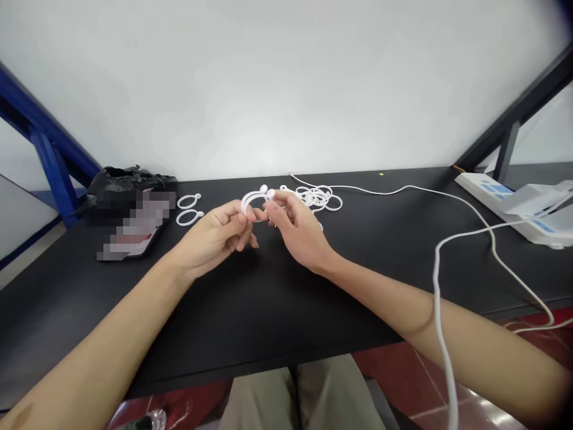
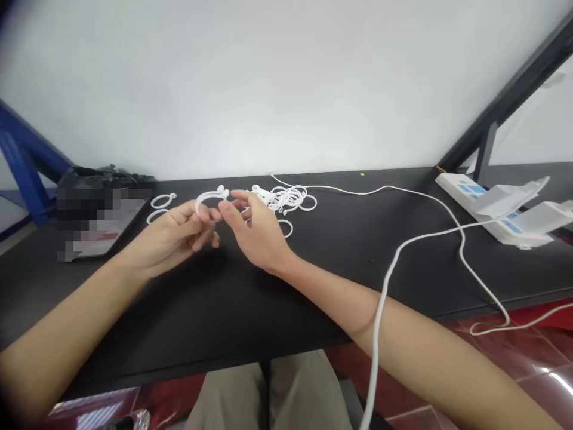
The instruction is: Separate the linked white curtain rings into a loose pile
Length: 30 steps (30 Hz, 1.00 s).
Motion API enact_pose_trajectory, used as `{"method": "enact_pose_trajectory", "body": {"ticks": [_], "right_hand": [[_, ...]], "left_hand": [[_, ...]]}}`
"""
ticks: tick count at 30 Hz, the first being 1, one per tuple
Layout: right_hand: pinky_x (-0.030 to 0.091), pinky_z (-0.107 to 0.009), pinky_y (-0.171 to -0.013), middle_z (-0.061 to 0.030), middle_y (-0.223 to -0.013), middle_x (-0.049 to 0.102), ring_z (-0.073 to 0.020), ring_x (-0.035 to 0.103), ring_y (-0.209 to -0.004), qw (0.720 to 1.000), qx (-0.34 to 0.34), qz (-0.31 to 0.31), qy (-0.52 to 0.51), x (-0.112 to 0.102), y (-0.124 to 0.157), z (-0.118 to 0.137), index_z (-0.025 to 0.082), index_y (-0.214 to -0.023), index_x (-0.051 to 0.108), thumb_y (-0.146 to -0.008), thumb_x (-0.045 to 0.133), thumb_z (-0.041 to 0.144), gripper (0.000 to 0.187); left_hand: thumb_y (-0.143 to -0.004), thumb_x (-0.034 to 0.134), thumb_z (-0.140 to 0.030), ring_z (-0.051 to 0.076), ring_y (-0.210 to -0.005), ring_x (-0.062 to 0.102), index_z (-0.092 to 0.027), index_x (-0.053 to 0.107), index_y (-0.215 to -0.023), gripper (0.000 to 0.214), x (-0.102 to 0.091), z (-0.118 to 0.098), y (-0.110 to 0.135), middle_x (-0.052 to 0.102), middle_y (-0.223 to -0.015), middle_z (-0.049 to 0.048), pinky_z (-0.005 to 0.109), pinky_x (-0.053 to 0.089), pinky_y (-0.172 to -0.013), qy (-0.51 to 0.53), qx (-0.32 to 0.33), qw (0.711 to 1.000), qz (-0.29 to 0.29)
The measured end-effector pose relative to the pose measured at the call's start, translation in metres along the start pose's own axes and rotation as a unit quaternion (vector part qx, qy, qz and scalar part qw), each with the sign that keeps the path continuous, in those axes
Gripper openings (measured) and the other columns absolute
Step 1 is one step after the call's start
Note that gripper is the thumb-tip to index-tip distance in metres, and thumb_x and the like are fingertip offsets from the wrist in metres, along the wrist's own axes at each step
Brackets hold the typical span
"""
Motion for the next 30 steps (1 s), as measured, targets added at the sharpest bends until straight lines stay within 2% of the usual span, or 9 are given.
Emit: {"method": "enact_pose_trajectory", "body": {"ticks": [3,6,11,14,17,19,23,26,30], "right_hand": [[0.048,-0.024,-0.061,-0.0001,-0.084,0.066,-0.0083,0.058,-0.061,0.995,0.026,0.077,-0.060,0.010,-0.001,-0.006,0.019,-0.098,0.064,-0.096,0.045,0.051,0.037],[0.044,-0.022,-0.056,0.0043,-0.064,0.057,-0.0079,0.054,-0.053,0.994,0.037,0.088,-0.050,0.011,0.000,-0.009,0.019,-0.088,0.062,-0.097,0.045,0.050,0.037],[0.044,-0.024,-0.064,0.0010,-0.076,0.060,-0.0088,0.054,-0.062,0.986,-0.099,0.080,0.107,0.010,0.005,0.010,0.018,-0.081,0.060,-0.098,0.049,0.033,0.026],[0.044,-0.025,-0.068,-0.0014,-0.082,0.061,-0.0103,0.055,-0.068,0.976,-0.139,0.068,0.150,0.010,0.006,0.016,0.018,-0.081,0.060,-0.097,0.049,0.028,0.023],[0.045,-0.025,-0.064,-0.0005,-0.081,0.060,-0.0095,0.054,-0.063,0.989,-0.086,0.092,0.076,0.008,0.002,0.010,0.018,-0.084,0.061,-0.096,0.051,0.031,0.020],[0.044,-0.024,-0.059,0.0012,-0.075,0.058,-0.0095,0.053,-0.059,0.983,-0.011,0.177,-0.045,0.016,0.002,0.003,0.019,-0.085,0.060,-0.092,0.057,0.038,0.021],[0.046,-0.026,-0.059,-0.0003,-0.075,0.059,-0.0104,0.049,-0.058,0.892,0.107,0.358,-0.253,0.035,0.014,0.005,0.019,-0.073,0.056,-0.087,0.060,0.050,0.035],[0.047,-0.029,-0.060,0.0002,-0.065,0.053,-0.0116,0.046,-0.055,0.866,0.138,0.375,-0.300,0.039,0.017,0.006,0.021,-0.060,0.043,-0.091,0.047,0.061,0.051],[0.046,-0.029,-0.058,0.0042,-0.053,0.038,-0.0106,0.041,-0.048,0.875,0.165,0.336,-0.306,0.039,0.015,0.000,0.022,-0.053,0.029,-0.092,0.039,0.067,0.060]], "left_hand": [[-0.088,0.067,-0.029,0.004,-0.053,0.049,-0.019,0.068,-0.090,0.011,0.004,0.001,0.002,0.066,-0.100,-0.0001,0.027,0.055,-0.070,-0.010,-0.023,0.999,0.027],[-0.087,0.066,-0.032,0.009,-0.059,0.053,-0.017,0.070,-0.097,0.018,0.007,-0.001,0.004,0.066,-0.097,0.0037,0.031,0.056,-0.070,-0.006,-0.050,0.998,0.041],[-0.091,0.055,-0.054,0.011,-0.053,0.052,-0.014,0.071,-0.075,0.046,0.001,0.003,0.004,0.068,-0.074,0.0064,0.029,0.053,-0.061,-0.040,-0.104,0.994,-0.006],[-0.087,0.060,-0.055,0.011,-0.053,0.053,-0.014,0.071,-0.072,0.045,-0.002,0.005,0.004,0.066,-0.069,0.0061,0.025,0.049,-0.054,-0.091,-0.118,0.989,-0.014],[-0.083,0.070,-0.046,0.010,-0.051,0.049,-0.016,0.072,-0.075,0.031,-0.003,0.003,0.006,0.062,-0.065,0.0020,0.029,0.054,-0.062,-0.075,-0.121,0.990,-0.014],[-0.080,0.074,-0.043,0.010,-0.051,0.047,-0.017,0.071,-0.071,0.028,-0.003,0.000,0.007,0.055,-0.059,-0.0005,0.032,0.055,-0.064,-0.048,-0.121,0.991,-0.011],[-0.076,0.069,-0.062,0.018,-0.059,0.054,-0.019,0.068,-0.063,0.045,0.003,0.000,0.010,0.049,-0.054,0.0020,0.033,0.050,-0.056,-0.045,-0.129,0.990,0.032],[-0.075,0.052,-0.080,0.022,-0.059,0.055,-0.020,0.062,-0.052,0.065,0.011,0.005,0.009,0.047,-0.049,0.0043,0.036,0.048,-0.056,-0.071,-0.126,0.988,0.054],[-0.076,0.043,-0.084,0.017,-0.048,0.046,-0.022,0.044,-0.040,0.072,0.013,0.006,0.003,0.034,-0.041,0.0003,0.038,0.047,-0.061,-0.064,-0.086,0.994,0.027]]}}
Point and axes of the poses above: each hand's wrist, its own y-axis away from the middle knuckle, its own x-axis out of the palm, z = x × y, the point moved 7 cm from there along -y, towards the middle knuckle
